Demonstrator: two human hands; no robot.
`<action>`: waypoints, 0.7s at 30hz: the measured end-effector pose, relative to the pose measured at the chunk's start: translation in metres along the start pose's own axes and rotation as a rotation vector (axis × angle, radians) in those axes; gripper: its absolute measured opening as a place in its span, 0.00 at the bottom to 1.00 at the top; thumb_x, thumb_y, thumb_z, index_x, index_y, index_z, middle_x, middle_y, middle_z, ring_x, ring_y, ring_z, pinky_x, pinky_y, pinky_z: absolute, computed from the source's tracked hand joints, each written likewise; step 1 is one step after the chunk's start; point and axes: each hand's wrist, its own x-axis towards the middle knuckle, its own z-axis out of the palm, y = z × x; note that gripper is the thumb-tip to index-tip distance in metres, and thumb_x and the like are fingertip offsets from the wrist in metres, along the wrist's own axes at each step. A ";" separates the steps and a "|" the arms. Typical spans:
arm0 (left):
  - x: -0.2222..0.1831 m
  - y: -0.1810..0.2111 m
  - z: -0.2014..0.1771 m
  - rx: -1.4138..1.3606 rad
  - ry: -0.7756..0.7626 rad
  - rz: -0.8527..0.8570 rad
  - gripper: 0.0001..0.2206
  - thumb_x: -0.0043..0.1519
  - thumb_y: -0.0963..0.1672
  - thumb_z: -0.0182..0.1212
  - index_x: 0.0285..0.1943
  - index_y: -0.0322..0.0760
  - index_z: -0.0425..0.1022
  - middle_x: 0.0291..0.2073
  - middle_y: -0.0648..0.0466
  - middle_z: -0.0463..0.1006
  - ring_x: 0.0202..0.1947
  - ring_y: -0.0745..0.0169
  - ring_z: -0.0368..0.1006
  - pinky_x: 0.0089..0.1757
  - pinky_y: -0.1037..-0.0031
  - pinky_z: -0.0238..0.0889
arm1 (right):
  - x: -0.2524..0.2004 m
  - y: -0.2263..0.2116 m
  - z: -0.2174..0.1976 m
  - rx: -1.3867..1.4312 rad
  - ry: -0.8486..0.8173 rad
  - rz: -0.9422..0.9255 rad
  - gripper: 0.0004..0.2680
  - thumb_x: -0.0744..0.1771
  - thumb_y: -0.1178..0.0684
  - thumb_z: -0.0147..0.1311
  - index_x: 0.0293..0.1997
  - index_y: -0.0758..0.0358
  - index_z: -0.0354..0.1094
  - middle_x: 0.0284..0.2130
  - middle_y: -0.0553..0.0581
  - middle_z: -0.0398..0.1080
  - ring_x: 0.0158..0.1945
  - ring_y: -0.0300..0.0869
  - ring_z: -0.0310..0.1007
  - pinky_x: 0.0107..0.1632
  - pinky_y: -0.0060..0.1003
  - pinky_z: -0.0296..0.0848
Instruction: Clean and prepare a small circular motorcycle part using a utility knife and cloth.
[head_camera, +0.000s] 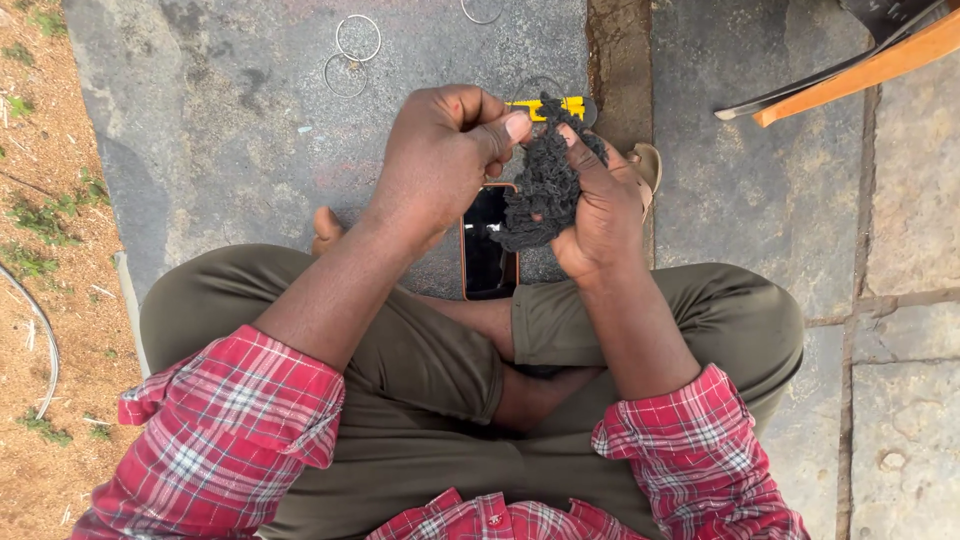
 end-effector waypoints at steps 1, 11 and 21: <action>0.000 -0.001 -0.002 -0.027 0.006 0.001 0.08 0.69 0.43 0.63 0.40 0.31 0.79 0.25 0.55 0.76 0.24 0.75 0.69 0.28 0.83 0.67 | 0.000 0.003 0.000 0.043 0.026 0.039 0.08 0.70 0.53 0.59 0.50 0.67 0.72 0.38 0.55 0.78 0.39 0.39 0.79 0.39 0.35 0.78; 0.007 -0.001 -0.007 -0.203 0.020 0.092 0.10 0.70 0.42 0.60 0.54 0.30 0.81 0.37 0.54 0.83 0.35 0.73 0.79 0.38 0.82 0.78 | 0.009 -0.030 -0.030 -0.196 -0.036 -0.018 0.08 0.72 0.54 0.60 0.51 0.69 0.72 0.39 0.56 0.77 0.38 0.40 0.78 0.37 0.34 0.77; 0.001 -0.001 -0.002 -0.206 0.126 0.091 0.10 0.67 0.41 0.62 0.53 0.27 0.81 0.36 0.48 0.84 0.35 0.68 0.84 0.38 0.81 0.83 | 0.026 -0.027 -0.052 -0.113 0.096 -0.190 0.12 0.72 0.55 0.52 0.62 0.64 0.69 0.42 0.62 0.76 0.36 0.43 0.77 0.33 0.36 0.75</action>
